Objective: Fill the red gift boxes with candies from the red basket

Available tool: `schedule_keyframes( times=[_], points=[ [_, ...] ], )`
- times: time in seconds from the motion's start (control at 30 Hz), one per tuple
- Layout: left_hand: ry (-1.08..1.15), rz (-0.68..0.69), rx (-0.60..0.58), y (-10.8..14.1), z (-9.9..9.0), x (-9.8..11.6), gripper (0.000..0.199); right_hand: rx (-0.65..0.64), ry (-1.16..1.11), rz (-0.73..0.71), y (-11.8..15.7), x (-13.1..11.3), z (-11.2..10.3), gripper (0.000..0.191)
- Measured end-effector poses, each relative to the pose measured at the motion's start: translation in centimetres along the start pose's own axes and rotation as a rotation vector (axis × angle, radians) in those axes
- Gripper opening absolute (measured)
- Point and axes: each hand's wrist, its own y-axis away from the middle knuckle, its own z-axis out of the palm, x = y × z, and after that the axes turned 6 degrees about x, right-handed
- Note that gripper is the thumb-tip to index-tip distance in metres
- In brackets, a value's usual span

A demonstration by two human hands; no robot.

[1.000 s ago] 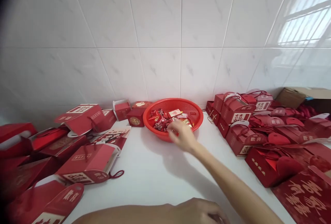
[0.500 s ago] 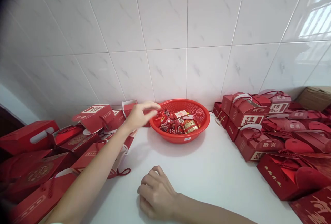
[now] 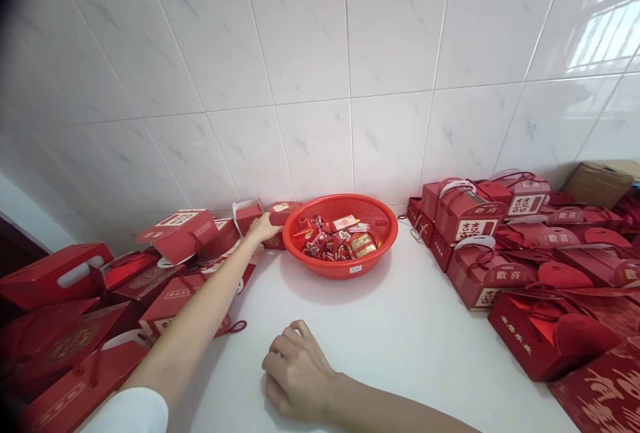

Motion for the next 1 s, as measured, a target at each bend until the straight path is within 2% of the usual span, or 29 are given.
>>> schedule_keyframes(
  times=[0.1,0.2,0.27,0.3,0.33,0.37,0.43,0.57,0.63,0.73,0.77,0.87,0.9,1.0],
  points=[
    [0.097,-0.088,0.075,0.2,-1.6,0.4,0.077,0.034,-0.018,0.032,-0.1,0.0,-0.2,0.009],
    [0.196,-0.11,0.217,0.9,-4.3,0.8,0.076,0.087,-0.056,0.056,-0.2,0.2,-0.4,0.011],
    [0.43,-0.089,0.278,1.8,-6.1,1.1,0.066,0.122,-0.104,0.116,-0.9,0.4,-1.0,0.014],
    [0.647,-0.071,0.255,2.5,-6.9,1.3,0.059,0.141,-0.131,0.154,-1.4,0.5,-1.6,0.016],
    [0.889,-0.049,0.176,3.2,-7.5,1.5,0.052,0.166,-0.154,0.198,-2.2,0.7,-2.4,0.017],
    [1.107,-0.034,0.048,4.0,-8.0,1.7,0.046,0.202,-0.171,0.229,-3.1,0.9,-3.5,0.016],
    [1.349,-0.024,-0.265,5.9,-8.4,2.1,0.042,0.314,-0.183,0.257,-5.2,1.3,-6.3,0.017],
    [1.341,-0.015,-0.757,9.3,-7.5,2.6,0.043,0.598,-0.155,0.376,-8.5,1.8,-12.9,0.023],
    [1.301,0.016,-0.927,10.6,-6.7,2.8,0.046,0.597,-0.061,0.403,-9.1,1.7,-15.6,0.038],
    [1.297,0.035,-1.042,12.0,-5.8,3.0,0.044,0.546,0.06,0.374,-9.0,1.3,-18.1,0.05],
    [1.298,0.027,-1.058,12.3,-5.5,3.0,0.043,0.531,0.068,0.359,-8.9,1.1,-18.5,0.045],
    [1.263,-0.035,-1.085,12.7,-4.8,2.9,0.043,0.501,-0.022,0.357,-8.9,0.7,-19.2,0.014],
    [1.238,-0.058,-1.082,12.8,-4.5,2.8,0.043,0.493,-0.072,0.381,-8.9,0.7,-19.3,0.015],
    [1.118,-0.051,-1.031,12.9,-3.9,2.7,0.045,0.442,-0.172,0.492,-8.9,0.7,-19.7,0.039]
  ],
)
